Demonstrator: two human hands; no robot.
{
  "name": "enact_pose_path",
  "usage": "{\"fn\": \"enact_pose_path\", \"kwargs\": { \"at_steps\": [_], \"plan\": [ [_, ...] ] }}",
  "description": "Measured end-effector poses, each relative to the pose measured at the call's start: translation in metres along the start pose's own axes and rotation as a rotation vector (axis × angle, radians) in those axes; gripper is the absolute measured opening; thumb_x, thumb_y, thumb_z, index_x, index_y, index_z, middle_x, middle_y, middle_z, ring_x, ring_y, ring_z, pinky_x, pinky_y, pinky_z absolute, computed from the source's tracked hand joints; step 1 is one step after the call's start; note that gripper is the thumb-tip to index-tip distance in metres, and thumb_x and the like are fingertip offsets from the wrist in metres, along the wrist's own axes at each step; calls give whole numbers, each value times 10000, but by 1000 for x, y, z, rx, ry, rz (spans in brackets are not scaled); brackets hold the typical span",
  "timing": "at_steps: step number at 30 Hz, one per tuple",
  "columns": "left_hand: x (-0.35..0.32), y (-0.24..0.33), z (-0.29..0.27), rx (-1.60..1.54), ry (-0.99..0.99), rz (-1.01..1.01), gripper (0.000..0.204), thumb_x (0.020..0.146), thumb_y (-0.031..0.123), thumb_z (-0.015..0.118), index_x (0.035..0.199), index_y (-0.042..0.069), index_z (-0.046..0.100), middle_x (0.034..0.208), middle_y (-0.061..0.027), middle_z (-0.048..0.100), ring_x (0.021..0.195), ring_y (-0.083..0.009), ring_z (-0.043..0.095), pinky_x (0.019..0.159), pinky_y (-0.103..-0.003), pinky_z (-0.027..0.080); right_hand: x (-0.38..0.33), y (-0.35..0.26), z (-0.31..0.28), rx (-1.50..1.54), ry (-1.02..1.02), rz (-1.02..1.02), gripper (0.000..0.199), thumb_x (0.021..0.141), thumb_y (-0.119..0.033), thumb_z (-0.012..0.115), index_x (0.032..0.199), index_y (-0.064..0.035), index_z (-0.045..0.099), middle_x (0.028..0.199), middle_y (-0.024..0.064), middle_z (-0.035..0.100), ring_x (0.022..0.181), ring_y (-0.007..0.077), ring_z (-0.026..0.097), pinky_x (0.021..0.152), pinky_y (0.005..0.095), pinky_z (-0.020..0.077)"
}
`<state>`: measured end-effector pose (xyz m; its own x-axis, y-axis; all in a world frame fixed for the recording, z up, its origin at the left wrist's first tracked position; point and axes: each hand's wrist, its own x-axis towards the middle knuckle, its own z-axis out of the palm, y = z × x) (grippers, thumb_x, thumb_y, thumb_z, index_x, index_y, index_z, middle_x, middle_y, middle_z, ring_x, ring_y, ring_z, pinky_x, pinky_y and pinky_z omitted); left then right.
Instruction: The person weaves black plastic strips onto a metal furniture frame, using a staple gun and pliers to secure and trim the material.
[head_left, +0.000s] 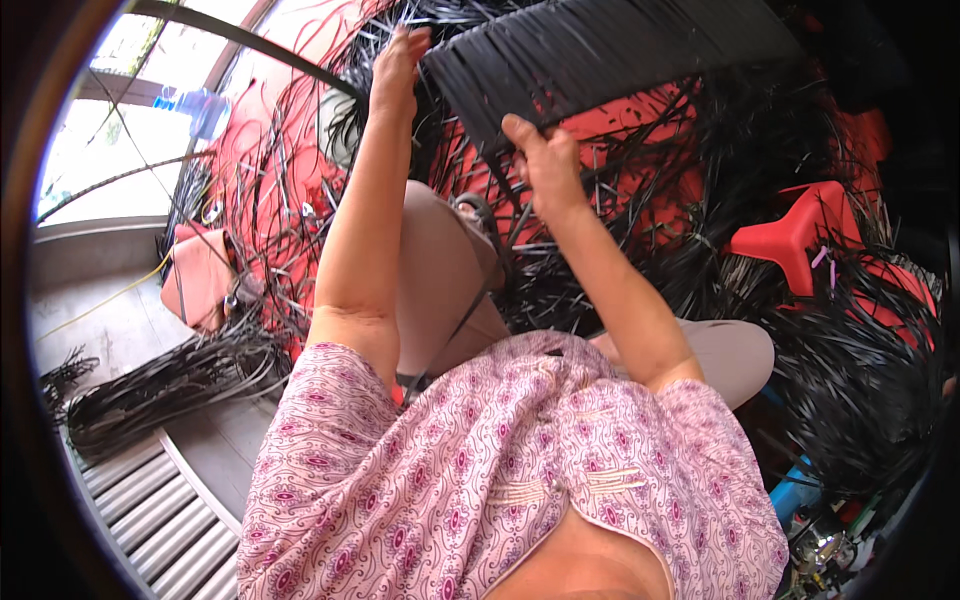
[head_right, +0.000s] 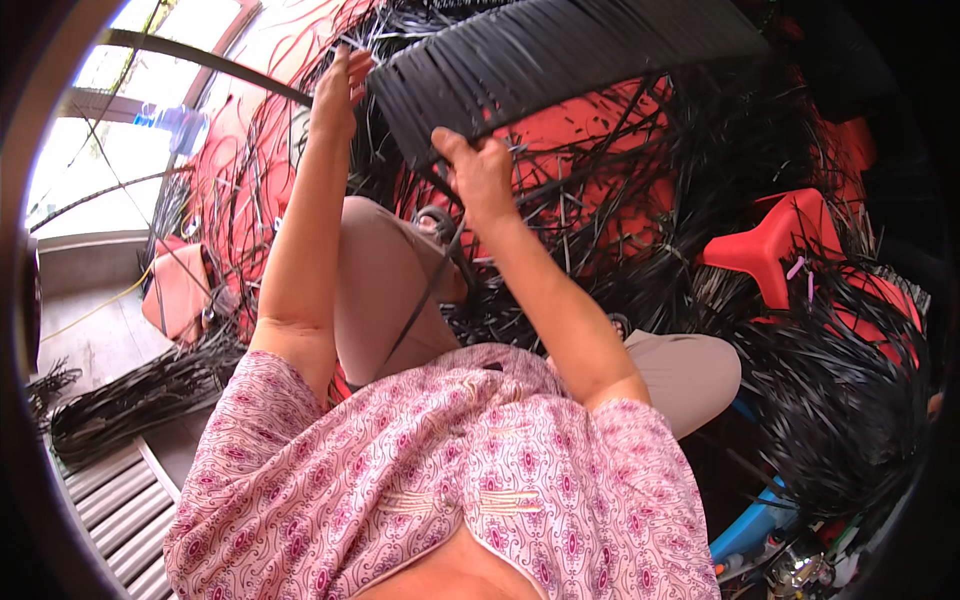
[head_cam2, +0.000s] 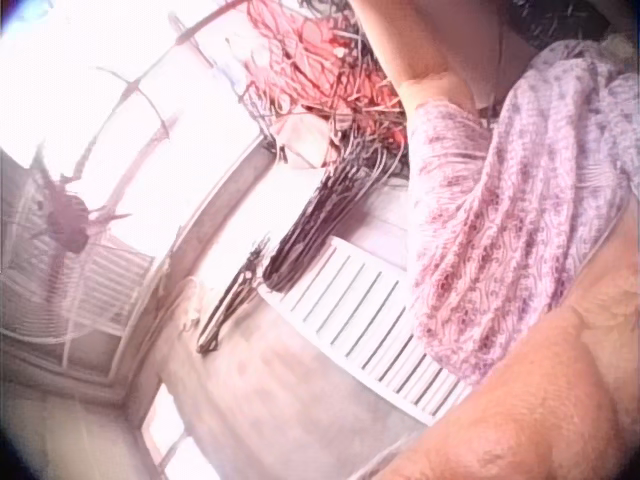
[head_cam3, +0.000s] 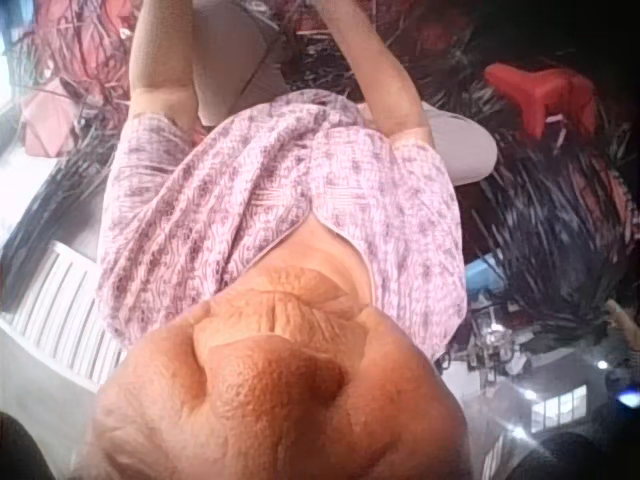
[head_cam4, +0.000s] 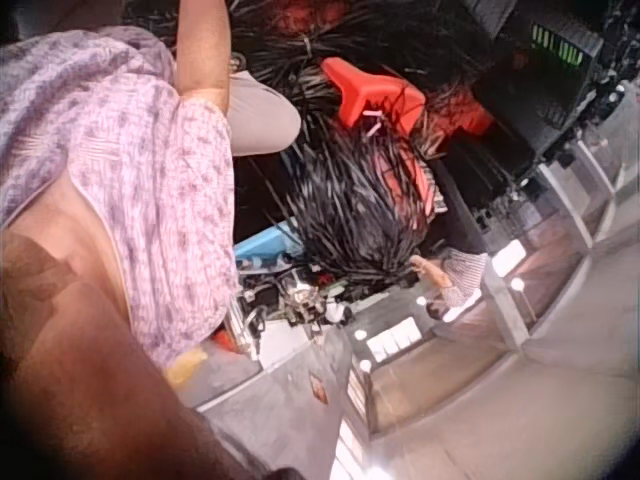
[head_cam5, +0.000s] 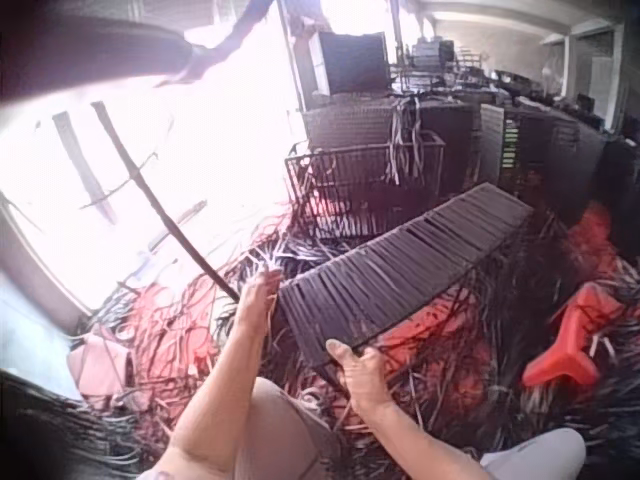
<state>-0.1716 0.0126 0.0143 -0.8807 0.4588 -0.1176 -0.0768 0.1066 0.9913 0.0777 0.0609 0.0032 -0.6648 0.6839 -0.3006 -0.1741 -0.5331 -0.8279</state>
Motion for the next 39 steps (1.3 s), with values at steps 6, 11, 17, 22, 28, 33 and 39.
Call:
{"fn": "enact_pose_path", "kwargs": {
  "at_steps": [6, 11, 17, 22, 28, 33, 39],
  "plan": [
    [-15, -20, 32, 696, -74, 718, 353, 1000, 344, 523, 1247, 163, 699, 1284, -72, 652, 1244, -258, 570, 1109, -378, 354, 12, -17, -12, -52, -190, 120, 265, 907, -275, 784, 840, -68, 631, 646, -47, 535, 471, 29, 428, 390, 189, 277],
    [-31, -26, 41, 884, 67, 836, 328, 960, 417, 571, 1197, 239, 713, 1252, -17, 626, 1224, -266, 541, 1070, -441, 321, 2, -28, -22, -150, -204, 149, 223, 932, -235, 743, 919, -36, 644, 779, 21, 665, 524, 14, 453, 401, 173, 271],
    [-27, -23, 45, 898, 166, 983, 304, 964, 391, 561, 1087, 154, 705, 1084, -64, 662, 1034, -264, 623, 917, -438, 437, -6, -21, -24, -124, -189, 82, 148, 957, -164, 686, 935, -22, 649, 813, 53, 681, 506, 15, 420, 420, 181, 283],
    [-29, -23, 47, 868, 92, 829, 237, 939, 271, 556, 1109, 178, 692, 1149, -86, 599, 1139, -313, 532, 960, -466, 389, -11, -30, -23, -44, -259, 166, 183, 994, -186, 632, 914, -21, 623, 763, 31, 641, 484, 16, 386, 416, 197, 262],
    [-30, -18, 47, 787, 82, 831, 246, 947, 294, 577, 1109, 154, 698, 1116, -96, 624, 1101, -316, 566, 956, -458, 407, -13, -44, -20, 3, -287, 276, 232, 1017, -182, 595, 841, -31, 593, 718, 3, 597, 458, 12, 351, 412, 204, 241],
    [-33, -13, 47, 781, 83, 819, 250, 947, 295, 584, 1107, 142, 701, 1122, -96, 634, 1118, -317, 571, 961, -453, 414, -2, -50, -33, 22, -362, 322, 218, 1006, -147, 585, 843, -3, 586, 741, 20, 611, 460, 18, 378, 398, 209, 241],
    [-28, -17, 45, 774, 78, 838, 246, 941, 281, 603, 1103, 126, 703, 1123, -109, 636, 1098, -322, 591, 946, -450, 434, 2, -50, -35, -69, -346, 286, 155, 1012, -136, 564, 926, -12, 598, 761, 22, 619, 458, 14, 372, 398, 198, 252]
  ]
}}
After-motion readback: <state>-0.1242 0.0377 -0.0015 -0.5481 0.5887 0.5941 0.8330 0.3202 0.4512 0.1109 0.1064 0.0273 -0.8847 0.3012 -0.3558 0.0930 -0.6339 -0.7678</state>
